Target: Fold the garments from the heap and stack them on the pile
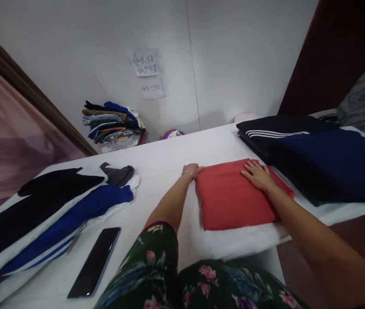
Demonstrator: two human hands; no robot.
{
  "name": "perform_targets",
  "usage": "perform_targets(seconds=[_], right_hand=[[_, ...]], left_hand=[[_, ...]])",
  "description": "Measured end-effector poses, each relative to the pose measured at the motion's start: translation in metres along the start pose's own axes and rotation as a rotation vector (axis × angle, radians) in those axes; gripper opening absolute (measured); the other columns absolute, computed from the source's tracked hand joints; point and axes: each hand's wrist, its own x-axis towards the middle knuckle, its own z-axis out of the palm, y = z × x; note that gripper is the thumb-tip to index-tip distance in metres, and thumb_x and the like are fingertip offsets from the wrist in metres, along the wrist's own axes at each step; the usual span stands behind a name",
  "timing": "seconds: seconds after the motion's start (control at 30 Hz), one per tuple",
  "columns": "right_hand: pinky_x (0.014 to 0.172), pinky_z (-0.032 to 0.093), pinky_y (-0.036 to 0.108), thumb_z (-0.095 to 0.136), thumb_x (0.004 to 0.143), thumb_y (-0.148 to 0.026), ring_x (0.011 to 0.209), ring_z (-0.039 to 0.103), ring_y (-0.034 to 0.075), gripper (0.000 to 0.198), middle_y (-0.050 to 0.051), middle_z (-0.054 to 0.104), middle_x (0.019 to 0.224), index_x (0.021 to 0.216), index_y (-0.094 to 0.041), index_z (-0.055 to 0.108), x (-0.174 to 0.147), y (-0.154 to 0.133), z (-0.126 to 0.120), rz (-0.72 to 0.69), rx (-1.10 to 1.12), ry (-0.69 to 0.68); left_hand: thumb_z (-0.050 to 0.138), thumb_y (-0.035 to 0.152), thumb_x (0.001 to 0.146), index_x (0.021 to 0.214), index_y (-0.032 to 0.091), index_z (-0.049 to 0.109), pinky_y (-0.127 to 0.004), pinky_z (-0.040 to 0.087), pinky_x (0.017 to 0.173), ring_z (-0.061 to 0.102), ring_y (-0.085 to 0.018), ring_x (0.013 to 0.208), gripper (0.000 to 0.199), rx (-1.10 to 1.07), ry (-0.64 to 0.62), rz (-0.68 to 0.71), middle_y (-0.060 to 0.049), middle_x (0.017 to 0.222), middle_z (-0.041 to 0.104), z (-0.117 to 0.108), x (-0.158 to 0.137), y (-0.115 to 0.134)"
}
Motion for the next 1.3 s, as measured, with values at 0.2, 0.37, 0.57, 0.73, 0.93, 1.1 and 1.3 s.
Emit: perform_targets(seconds=[0.2,0.37,0.57,0.73,0.93,1.1,1.3], right_hand=[[0.111,0.014,0.054,0.023,0.091,-0.060,0.140,0.020,0.026,0.064,0.006,0.029,0.151,0.139,-0.022,0.043,0.002,0.001,0.000,-0.003,-0.009,-0.015],[0.111,0.015,0.053,0.024,0.091,-0.060,0.140,0.020,0.027,0.064,0.006,0.029,0.151,0.138,-0.022,0.044,0.003,0.002,0.002,-0.007,-0.023,-0.016],[0.111,0.013,0.054,0.025,0.091,-0.058,0.141,0.017,0.026,0.063,0.007,0.027,0.152,0.138,-0.022,0.043,0.004,-0.001,0.002,-0.016,-0.021,-0.025],[0.110,0.014,0.056,0.027,0.091,-0.058,0.142,0.015,0.026,0.061,0.007,0.026,0.152,0.139,-0.024,0.042,0.002,-0.005,-0.011,0.017,0.047,-0.068],[0.107,0.030,0.046,0.037,0.089,-0.053,0.136,0.031,0.030,0.063,0.014,0.034,0.148,0.140,-0.016,0.041,-0.026,0.043,-0.027,0.286,0.210,0.063],[0.097,0.043,0.040,0.045,0.083,-0.061,0.119,0.053,0.031,0.071,0.014,0.055,0.131,0.137,-0.015,0.046,-0.054,0.069,-0.031,0.356,0.283,0.021],[0.096,0.044,0.038,0.059,0.077,-0.051,0.115,0.056,0.029,0.064,0.009,0.061,0.124,0.134,-0.023,0.050,-0.056,0.056,-0.034,0.288,0.322,0.056]], left_hand=[[0.040,0.053,0.089,0.111,0.017,0.062,-0.027,0.042,0.087,0.060,-0.020,0.104,0.047,-0.109,0.114,-0.038,-0.009,0.115,0.066,-0.014,-0.023,-0.004],[0.042,0.052,0.089,0.135,0.015,0.043,-0.034,0.023,0.111,0.030,-0.023,0.136,0.060,-0.089,0.306,0.104,-0.012,0.146,0.038,0.008,-0.102,0.010],[0.044,0.058,0.085,0.146,0.013,0.023,-0.043,0.018,0.114,0.010,-0.025,0.143,0.079,-0.033,0.192,0.284,-0.013,0.155,0.015,0.055,-0.172,0.022],[0.051,0.053,0.083,0.144,0.014,0.027,-0.041,0.017,0.115,0.010,-0.026,0.143,0.076,-0.202,0.202,0.234,-0.013,0.155,0.015,0.054,-0.172,0.023],[0.054,0.050,0.083,0.131,0.014,0.044,-0.036,0.038,0.104,0.042,-0.026,0.130,0.061,-0.756,0.202,-0.136,-0.016,0.141,0.045,0.037,-0.163,0.025],[0.068,0.048,0.073,0.115,0.012,0.055,-0.033,0.055,0.075,0.063,-0.027,0.102,0.056,-0.945,0.040,-0.311,-0.018,0.120,0.063,0.017,-0.142,0.030],[0.076,0.044,0.065,0.096,0.015,0.065,-0.032,0.055,0.079,0.066,-0.025,0.096,0.043,-0.961,0.029,-0.222,-0.012,0.107,0.070,0.017,-0.134,0.039]])
